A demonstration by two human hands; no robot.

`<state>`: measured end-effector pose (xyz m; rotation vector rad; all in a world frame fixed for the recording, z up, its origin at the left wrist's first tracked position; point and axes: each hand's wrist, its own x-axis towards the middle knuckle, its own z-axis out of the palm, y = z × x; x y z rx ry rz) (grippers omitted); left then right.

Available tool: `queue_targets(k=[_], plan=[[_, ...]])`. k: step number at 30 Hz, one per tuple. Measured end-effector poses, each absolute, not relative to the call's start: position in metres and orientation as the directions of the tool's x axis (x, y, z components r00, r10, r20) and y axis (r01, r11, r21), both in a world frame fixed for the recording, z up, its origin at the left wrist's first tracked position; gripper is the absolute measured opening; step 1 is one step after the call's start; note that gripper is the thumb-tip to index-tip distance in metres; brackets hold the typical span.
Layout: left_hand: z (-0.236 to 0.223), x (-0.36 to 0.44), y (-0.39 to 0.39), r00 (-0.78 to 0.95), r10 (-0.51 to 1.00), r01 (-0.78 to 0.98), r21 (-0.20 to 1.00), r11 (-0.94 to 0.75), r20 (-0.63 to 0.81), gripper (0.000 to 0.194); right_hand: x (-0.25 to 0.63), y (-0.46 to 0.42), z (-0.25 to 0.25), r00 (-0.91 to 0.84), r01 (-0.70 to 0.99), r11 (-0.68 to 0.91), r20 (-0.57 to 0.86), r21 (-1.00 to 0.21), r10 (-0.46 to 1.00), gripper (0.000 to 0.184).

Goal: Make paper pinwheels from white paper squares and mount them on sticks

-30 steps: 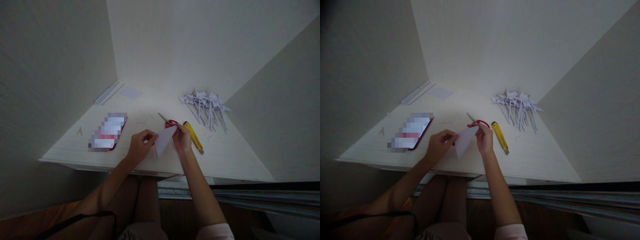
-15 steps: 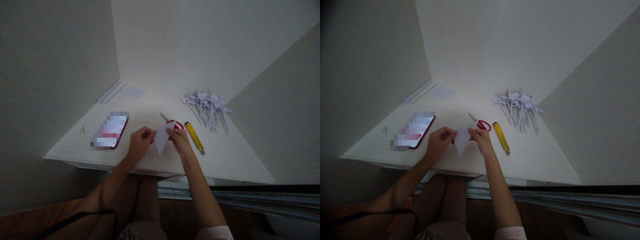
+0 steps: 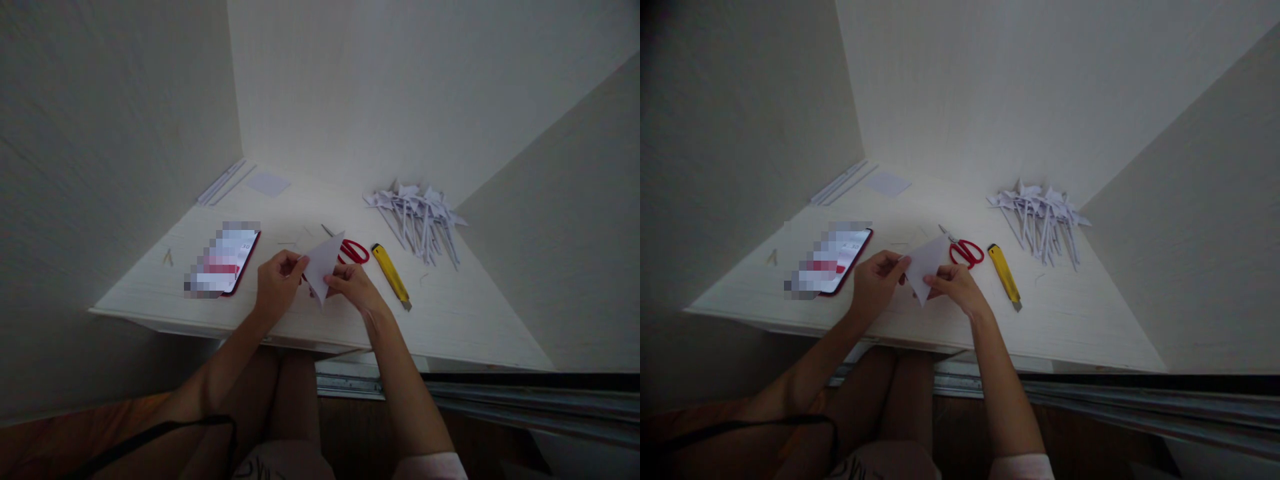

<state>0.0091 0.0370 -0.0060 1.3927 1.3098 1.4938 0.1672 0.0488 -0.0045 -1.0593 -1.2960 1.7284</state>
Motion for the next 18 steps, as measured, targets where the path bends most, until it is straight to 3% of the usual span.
queue_targets(k=[18], plan=[[-0.0063, 0.0067, 0.0387, -0.284, 0.928, 0.142, 0.968, -0.207, 0.240, 0.016, 0.1667, 0.0400, 0.0021, -0.574, -0.001, -0.298, -0.243, -0.955, 0.782, 0.017]])
